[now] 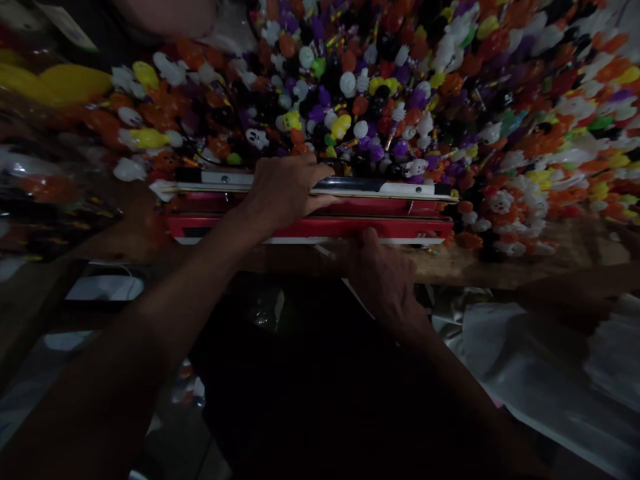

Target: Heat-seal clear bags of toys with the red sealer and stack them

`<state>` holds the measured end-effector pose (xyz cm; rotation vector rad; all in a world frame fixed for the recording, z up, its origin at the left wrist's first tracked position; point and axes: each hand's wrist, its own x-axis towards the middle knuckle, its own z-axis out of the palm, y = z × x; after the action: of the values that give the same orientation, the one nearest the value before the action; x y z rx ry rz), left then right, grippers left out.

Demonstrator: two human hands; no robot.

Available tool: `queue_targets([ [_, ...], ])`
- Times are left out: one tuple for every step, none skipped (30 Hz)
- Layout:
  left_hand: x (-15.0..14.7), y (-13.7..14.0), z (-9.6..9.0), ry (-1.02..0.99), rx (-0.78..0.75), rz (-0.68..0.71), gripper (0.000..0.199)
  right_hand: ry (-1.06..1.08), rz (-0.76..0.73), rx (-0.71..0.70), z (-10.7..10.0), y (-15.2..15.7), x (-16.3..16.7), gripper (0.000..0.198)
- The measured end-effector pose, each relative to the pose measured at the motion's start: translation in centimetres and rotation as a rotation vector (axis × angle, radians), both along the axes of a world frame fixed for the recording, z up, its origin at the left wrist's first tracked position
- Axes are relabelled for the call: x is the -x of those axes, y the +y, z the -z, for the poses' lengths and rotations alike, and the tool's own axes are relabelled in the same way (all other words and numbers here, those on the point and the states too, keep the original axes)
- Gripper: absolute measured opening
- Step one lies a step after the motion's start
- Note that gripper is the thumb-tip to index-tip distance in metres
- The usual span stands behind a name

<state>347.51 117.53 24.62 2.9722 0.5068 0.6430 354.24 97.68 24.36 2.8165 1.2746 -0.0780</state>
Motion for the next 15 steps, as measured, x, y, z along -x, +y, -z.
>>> queue_targets([
  [0.0, 0.1, 0.0, -0.004, 0.005, 0.004, 0.039, 0.005, 0.015, 0.003, -0.1, -0.2, -0.1, 0.023],
  [-0.1, 0.2, 0.1, -0.007, 0.008, 0.010, 0.040, 0.012, 0.020, -0.002, -0.1, -0.3, -0.2, 0.023],
  [-0.1, 0.3, 0.1, -0.010, 0.010, 0.016, 0.040, 0.015, 0.010, -0.020, 0.0, -0.4, -0.2, 0.023],
  [-0.2, 0.4, 0.2, -0.013, 0.013, 0.022, 0.041, 0.008, -0.010, -0.045, 0.2, -0.3, 0.0, 0.024],
  [-0.3, 0.5, 0.2, -0.019, 0.016, 0.026, 0.041, -0.002, -0.035, -0.063, 0.4, -0.2, 0.2, 0.024],
  [-0.4, 0.5, 0.3, -0.025, 0.019, 0.029, 0.041, -0.014, -0.052, -0.069, 0.6, 0.0, 0.5, 0.025],
  [-0.4, 0.5, 0.3, -0.030, 0.023, 0.031, 0.040, -0.025, -0.063, -0.065, 0.8, 0.2, 0.8, 0.025],
  [-0.4, 0.5, 0.2, -0.032, 0.026, 0.033, 0.040, -0.036, -0.068, -0.054, 0.9, 0.5, 1.1, 0.024],
  [-0.4, 0.4, 0.1, -0.031, 0.029, 0.037, 0.040, -0.047, -0.071, -0.042, 0.9, 0.7, 1.4, 0.023],
  [-0.4, 0.3, 0.0, -0.029, 0.030, 0.041, 0.040, -0.059, -0.077, -0.031, 0.8, 1.0, 1.6, 0.022],
  [-0.3, 0.1, -0.2, -0.021, 0.030, 0.044, 0.039, -0.071, -0.087, -0.024, 0.7, 1.2, 1.8, 0.021],
  [-0.3, -0.2, -0.5, -0.004, 0.032, 0.041, 0.039, -0.086, -0.097, -0.017, 0.5, 1.3, 2.0, 0.021],
  [-0.2, -0.4, -0.8, 0.019, 0.038, 0.031, 0.039, -0.099, -0.106, -0.008, 0.3, 1.4, 2.1, 0.020],
  [-0.2, -0.7, -1.1, 0.046, 0.048, 0.014, 0.039, -0.111, -0.113, 0.002, 0.1, 1.5, 2.2, 0.021],
  [-0.2, -1.0, -1.3, 0.075, 0.062, -0.006, 0.039, -0.120, -0.117, 0.013, 0.0, 1.6, 2.3, 0.021],
])
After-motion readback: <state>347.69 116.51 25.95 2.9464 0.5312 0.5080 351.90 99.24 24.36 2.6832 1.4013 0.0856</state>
